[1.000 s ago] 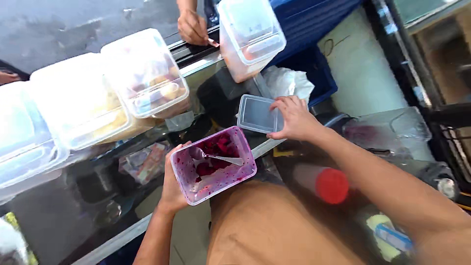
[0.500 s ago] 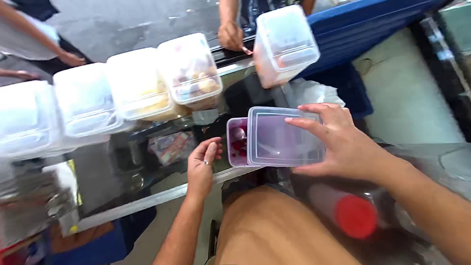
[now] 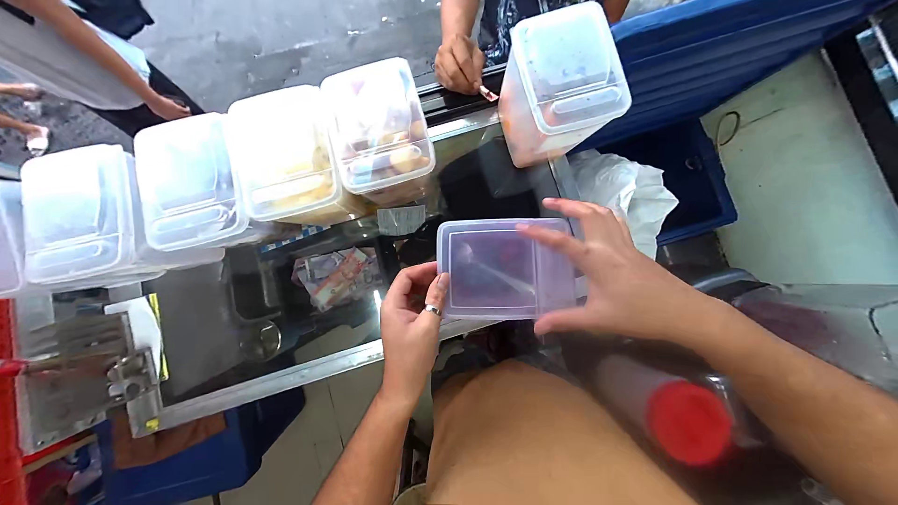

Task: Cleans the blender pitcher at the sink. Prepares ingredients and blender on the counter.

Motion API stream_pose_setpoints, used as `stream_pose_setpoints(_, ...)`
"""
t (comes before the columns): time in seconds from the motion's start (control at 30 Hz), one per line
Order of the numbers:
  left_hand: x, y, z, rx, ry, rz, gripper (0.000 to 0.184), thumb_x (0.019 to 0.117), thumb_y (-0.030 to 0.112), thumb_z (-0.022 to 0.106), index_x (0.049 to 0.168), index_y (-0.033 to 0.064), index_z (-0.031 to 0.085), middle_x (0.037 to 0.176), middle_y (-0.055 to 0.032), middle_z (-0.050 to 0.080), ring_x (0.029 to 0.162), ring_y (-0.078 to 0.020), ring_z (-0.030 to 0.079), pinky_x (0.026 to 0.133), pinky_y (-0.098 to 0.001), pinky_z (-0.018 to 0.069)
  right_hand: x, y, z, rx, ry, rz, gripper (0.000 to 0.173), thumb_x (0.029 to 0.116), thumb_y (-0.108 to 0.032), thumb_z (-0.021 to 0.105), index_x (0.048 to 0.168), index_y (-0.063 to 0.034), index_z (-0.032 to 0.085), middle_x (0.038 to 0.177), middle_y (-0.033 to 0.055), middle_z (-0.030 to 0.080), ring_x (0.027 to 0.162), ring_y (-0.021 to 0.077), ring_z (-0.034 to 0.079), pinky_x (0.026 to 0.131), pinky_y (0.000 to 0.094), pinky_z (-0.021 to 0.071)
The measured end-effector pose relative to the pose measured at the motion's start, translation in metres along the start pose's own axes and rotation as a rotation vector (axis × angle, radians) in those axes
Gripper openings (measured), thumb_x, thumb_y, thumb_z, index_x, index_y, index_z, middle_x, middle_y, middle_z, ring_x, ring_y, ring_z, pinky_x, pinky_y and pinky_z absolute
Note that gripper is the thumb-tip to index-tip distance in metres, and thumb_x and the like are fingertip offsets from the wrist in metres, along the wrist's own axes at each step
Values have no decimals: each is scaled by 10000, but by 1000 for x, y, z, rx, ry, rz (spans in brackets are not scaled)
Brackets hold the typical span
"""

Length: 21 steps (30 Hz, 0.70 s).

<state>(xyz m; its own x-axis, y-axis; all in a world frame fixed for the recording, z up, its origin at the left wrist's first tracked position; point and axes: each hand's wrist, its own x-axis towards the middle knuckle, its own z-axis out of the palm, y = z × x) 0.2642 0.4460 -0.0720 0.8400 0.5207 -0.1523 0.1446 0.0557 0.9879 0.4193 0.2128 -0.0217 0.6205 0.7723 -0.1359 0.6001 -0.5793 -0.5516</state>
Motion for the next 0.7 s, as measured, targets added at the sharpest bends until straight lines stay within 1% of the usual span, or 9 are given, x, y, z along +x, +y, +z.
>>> stream_pose_setpoints(0.07, 2, -4, 3, 13, -43, 30, 235, 1024, 123, 585, 1226, 4, 597, 959, -82, 677, 867, -173, 682, 747, -305, 605, -13, 12, 4, 427, 2, 298, 808, 896, -683, 628, 1580, -321, 398, 1577, 48, 393, 1401, 235, 452, 1065, 519, 486)
stream_pose_setpoints(0.1, 5, -4, 2, 8, -72, 20, 273, 1028, 126, 570, 1270, -1, 565, 978, -81, 662, 896, -171, 673, 777, -305, 598, -19, 20, 14, 657, 2, 412, 706, 968, -594, 595, 1578, -299, 394, 1495, 31, 492, 1295, 199, 564, 1011, 470, 549)
stream_pose_setpoints(0.13, 9, -3, 1, 13, -105, -1, 301, 1028, 128, 563, 1298, -3, 548, 998, -83, 656, 918, -172, 666, 800, -307, 593, -24, 23, 26, 872, -10, 478, 618, 1029, -520, 535, 1562, -241, 396, 1409, 46, 586, 1218, 200, 632, 978, 439, 574)
stream_pose_setpoints(0.2, 23, 7, -3, 60, -178, -34, 291, 1014, 126, 584, 1274, -5, 577, 1037, -98, 677, 945, -188, 681, 822, -322, 602, -33, 16, 43, 1126, 18, 536, 578, 1082, -459, 432, 1569, -158, 347, 1341, 94, 638, 1161, 226, 679, 941, 419, 608)
stream_pose_setpoints(0.27, 48, 27, -1, 234, -273, -11, 249, 1004, 151, 623, 1224, 39, 659, 1067, -69, 707, 947, -159, 702, 831, -315, 615, -41, 2, 51, 1182, 156, 560, 599, 1087, -446, 424, 1577, -118, 318, 1334, 105, 640, 1142, 232, 688, 914, 416, 622)
stream_pose_setpoints(0.37, 91, 69, 22, 680, -508, 152, 284, 1013, 197, 606, 1278, 160, 700, 1118, -14, 691, 979, -104, 680, 869, -333, 598, -48, -16, 73, 1308, 432, 623, 739, 1027, -492, 495, 1591, -98, 224, 1310, 111, 638, 1099, 235, 703, 892, 417, 630)
stream_pose_setpoints(0.47, 142, 116, 61, 991, -715, 336, 314, 974, 74, 611, 1283, 105, 659, 1064, -96, 717, 966, -244, 699, 856, -507, 583, -20, -28, 99, 1464, 668, 588, 884, 964, -488, 605, 1568, -58, 123, 1248, 138, 633, 1048, 253, 715, 878, 442, 632)
stream_pose_setpoints(0.57, 206, 136, 86, 1110, -753, 367, 258, 895, 29, 656, 1151, 55, 658, 1016, -139, 705, 950, -321, 692, 821, -579, 560, 42, -37, 102, 1573, 776, 569, 781, 1000, -359, 588, 1553, -90, 107, 1255, 199, 609, 1048, 305, 715, 896, 479, 627)
stream_pose_setpoints(0.7, 275, 143, 96, 1217, -683, 289, 200, 912, 45, 595, 1079, 44, 704, 1070, -168, 711, 1032, -357, 676, 876, -626, 519, 111, -46, 82, 1642, 790, 657, 664, 1052, -306, 582, 1563, -173, 180, 1245, 206, 618, 1064, 329, 704, 903, 499, 608)
